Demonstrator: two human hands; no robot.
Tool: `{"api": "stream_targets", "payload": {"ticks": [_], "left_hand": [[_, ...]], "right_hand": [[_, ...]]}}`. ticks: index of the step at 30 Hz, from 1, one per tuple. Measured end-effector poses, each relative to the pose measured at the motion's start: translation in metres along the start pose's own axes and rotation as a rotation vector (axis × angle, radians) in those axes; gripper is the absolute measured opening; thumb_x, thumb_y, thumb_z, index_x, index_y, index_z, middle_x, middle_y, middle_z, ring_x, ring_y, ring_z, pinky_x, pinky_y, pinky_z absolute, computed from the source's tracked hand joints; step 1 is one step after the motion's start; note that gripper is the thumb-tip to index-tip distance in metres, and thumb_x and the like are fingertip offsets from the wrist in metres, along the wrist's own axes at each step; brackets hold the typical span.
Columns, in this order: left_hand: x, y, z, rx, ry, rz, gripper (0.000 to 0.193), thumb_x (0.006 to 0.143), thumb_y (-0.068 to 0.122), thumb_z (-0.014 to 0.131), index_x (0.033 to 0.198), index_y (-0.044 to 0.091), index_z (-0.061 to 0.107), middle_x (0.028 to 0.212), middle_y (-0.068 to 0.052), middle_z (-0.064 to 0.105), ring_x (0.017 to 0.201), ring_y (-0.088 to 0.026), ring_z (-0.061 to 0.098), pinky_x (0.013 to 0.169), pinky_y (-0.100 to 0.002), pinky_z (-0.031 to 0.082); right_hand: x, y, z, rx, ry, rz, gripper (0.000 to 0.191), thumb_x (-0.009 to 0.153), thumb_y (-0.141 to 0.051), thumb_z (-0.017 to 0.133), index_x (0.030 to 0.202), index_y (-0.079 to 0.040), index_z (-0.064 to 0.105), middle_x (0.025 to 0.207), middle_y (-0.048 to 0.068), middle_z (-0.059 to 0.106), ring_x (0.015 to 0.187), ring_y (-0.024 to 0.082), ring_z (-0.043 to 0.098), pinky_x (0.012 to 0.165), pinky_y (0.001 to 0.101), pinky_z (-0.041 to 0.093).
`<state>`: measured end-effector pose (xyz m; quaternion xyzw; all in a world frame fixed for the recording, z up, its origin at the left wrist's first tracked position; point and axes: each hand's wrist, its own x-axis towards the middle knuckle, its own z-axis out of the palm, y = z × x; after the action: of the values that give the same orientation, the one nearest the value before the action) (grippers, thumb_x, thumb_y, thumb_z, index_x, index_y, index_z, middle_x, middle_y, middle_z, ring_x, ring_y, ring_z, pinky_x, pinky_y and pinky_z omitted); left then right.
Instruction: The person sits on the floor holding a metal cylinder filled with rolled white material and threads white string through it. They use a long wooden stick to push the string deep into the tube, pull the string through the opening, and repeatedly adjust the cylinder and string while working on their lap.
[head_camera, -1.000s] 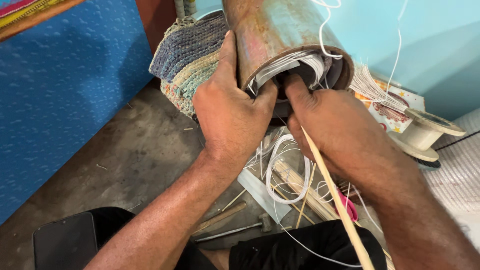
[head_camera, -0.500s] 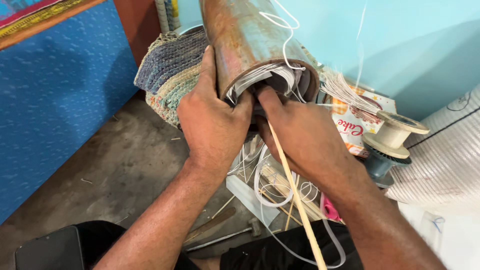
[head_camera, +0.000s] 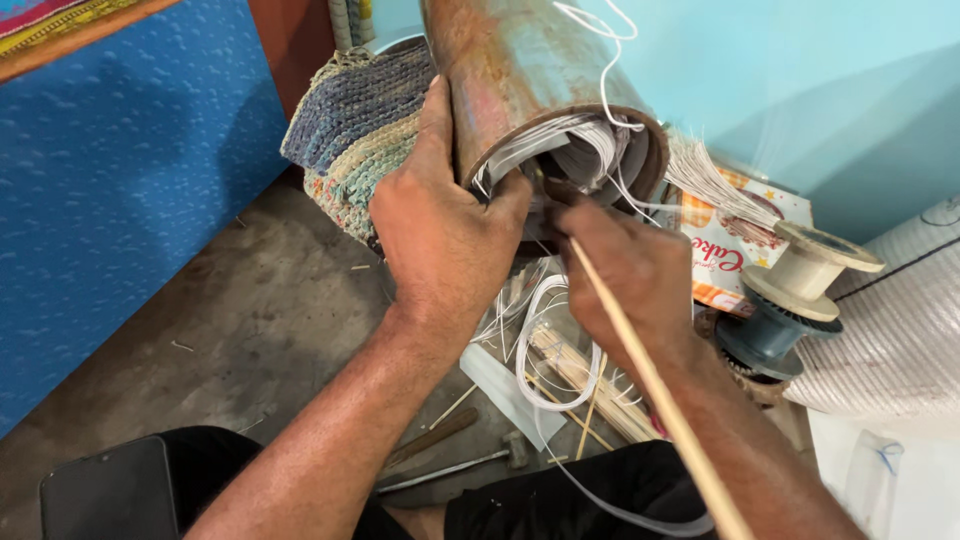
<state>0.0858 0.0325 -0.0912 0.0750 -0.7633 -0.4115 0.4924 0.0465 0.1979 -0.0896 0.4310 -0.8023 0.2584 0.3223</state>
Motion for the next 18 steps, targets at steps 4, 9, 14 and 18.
{"api": "stream_targets", "payload": {"ticks": [4,9,14,18], "left_hand": [[0.000,-0.005,0.001,0.006,0.048,0.098,0.081,0.075,0.014,0.082,0.146,-0.010,0.051,0.093,-0.021,0.075,0.081,-0.028,0.079,0.075,-0.036,0.063],[0.003,-0.005,-0.001,-0.010,0.003,0.056,0.079,0.075,0.015,0.082,0.145,-0.009,0.052,0.085,-0.020,0.074,0.074,-0.028,0.078,0.071,-0.036,0.061],[0.010,-0.004,-0.007,-0.003,-0.082,-0.026,0.082,0.074,0.016,0.081,0.146,-0.007,0.050,0.073,-0.016,0.074,0.064,-0.023,0.076,0.066,-0.036,0.060],[0.010,-0.006,-0.007,0.009,-0.052,0.013,0.082,0.076,0.018,0.082,0.147,-0.007,0.050,0.077,-0.015,0.075,0.067,-0.022,0.076,0.069,-0.035,0.061]], "right_hand": [[-0.005,0.007,0.009,-0.031,0.073,-0.093,0.015,0.096,0.006,0.067,0.105,-0.007,0.066,0.085,0.013,0.070,0.073,0.028,0.071,0.059,0.0396,0.052],[-0.002,0.010,0.010,-0.146,0.063,-0.198,0.026,0.084,0.011,0.063,0.104,-0.006,0.065,0.084,0.014,0.070,0.069,0.032,0.069,0.058,0.0452,0.051],[0.004,0.001,0.005,-0.171,-0.025,-0.176,0.024,0.086,0.004,0.069,0.108,-0.006,0.063,0.095,0.015,0.073,0.076,0.036,0.071,0.059,0.0468,0.052],[0.000,-0.011,0.001,-0.061,0.028,-0.148,0.032,0.089,-0.003,0.071,0.120,-0.005,0.062,0.113,0.017,0.073,0.091,0.036,0.072,0.070,0.0452,0.057]]}}
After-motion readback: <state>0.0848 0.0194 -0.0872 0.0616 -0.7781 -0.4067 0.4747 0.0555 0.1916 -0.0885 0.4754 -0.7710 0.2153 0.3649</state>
